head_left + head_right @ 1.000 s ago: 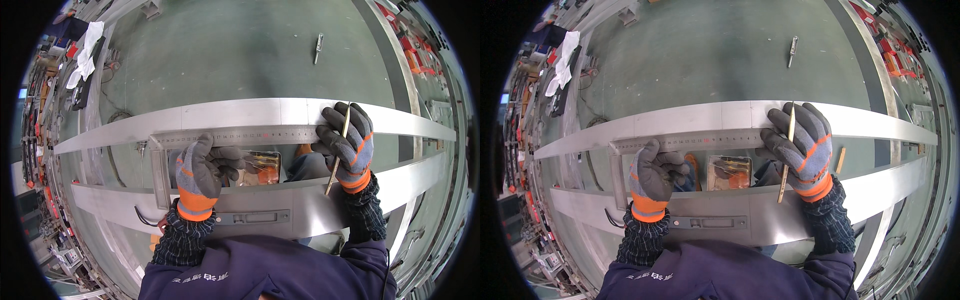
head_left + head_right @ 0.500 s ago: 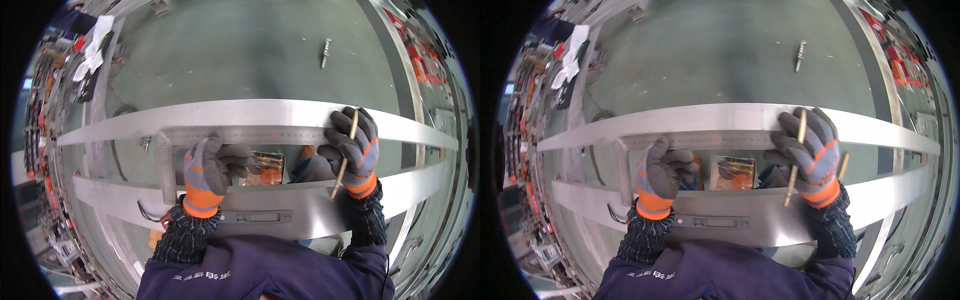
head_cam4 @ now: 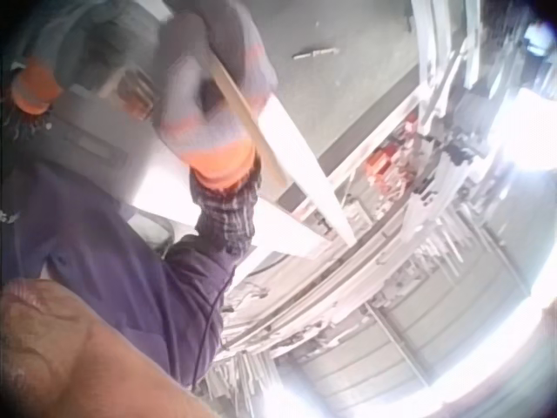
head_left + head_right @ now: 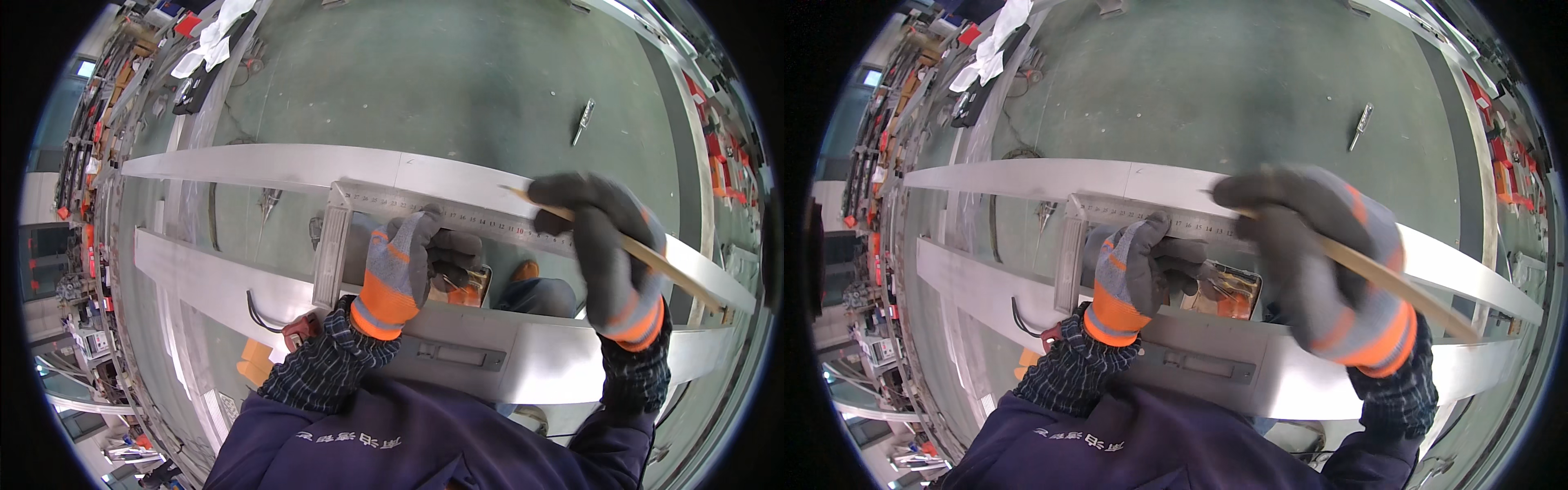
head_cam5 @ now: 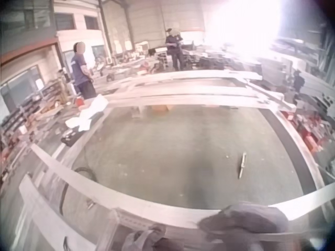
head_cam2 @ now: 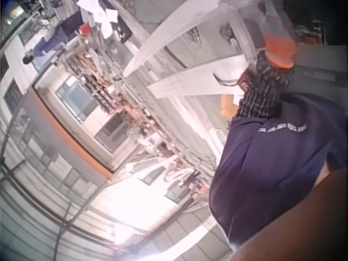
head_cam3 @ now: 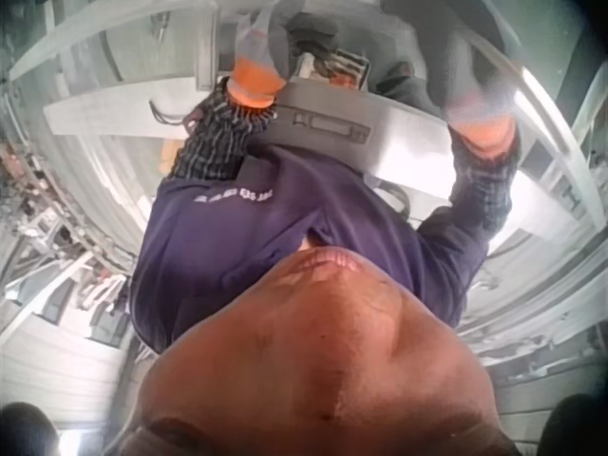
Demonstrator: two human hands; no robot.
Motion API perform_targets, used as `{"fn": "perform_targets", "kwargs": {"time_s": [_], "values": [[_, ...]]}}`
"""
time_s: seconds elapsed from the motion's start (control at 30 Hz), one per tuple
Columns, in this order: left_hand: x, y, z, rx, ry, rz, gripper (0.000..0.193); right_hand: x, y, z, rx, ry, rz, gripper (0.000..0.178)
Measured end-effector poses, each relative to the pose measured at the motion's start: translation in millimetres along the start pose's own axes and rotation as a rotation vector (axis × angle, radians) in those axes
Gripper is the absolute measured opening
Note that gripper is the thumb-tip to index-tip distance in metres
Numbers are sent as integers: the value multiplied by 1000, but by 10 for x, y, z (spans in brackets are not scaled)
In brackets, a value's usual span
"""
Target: The person measures and marks a long metal beam using a tape measure, pencil, and metal ruler. They repeatedly measure distances, make marks, and align the ruler to draw straight lines on the beam's surface.
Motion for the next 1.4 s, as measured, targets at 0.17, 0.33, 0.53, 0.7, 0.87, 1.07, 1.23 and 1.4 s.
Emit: {"fn": "perform_targets", "kwargs": {"time_s": [0.17,0.33,0.53,0.7,0.87,1.07,1.23,1.4], "values": [[-44,-44,6,-134,-5,78,49,230,-363,503,-144,-147,48,12],[-99,-81,-17,-339,14,173,57,363,-476,726,-267,-101,131,19],[-184,-141,-82,-263,-99,139,53,398,-490,805,-352,-46,223,21],[-107,-113,-45,-234,-35,190,44,398,-536,881,-345,-30,145,19],[-88,-80,-34,-299,-61,275,45,424,-563,966,-380,20,184,18],[16,-51,-1,-263,-297,384,41,379,-540,852,-370,95,211,22],[-143,-89,-85,-101,174,19,38,329,-354,479,-323,182,188,21],[-35,-23,-32,65,-7,18,36,475,-90,92,-305,156,332,18]]}}
Point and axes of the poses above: each hand's wrist, its own y-axis away from the middle knuckle, its own z-axis out of the palm, x = y × z, the point moved 8 cm from there along -y, towards the middle knuckle, and after that the axes turned 3 degrees about x, right-handed, at the moved point
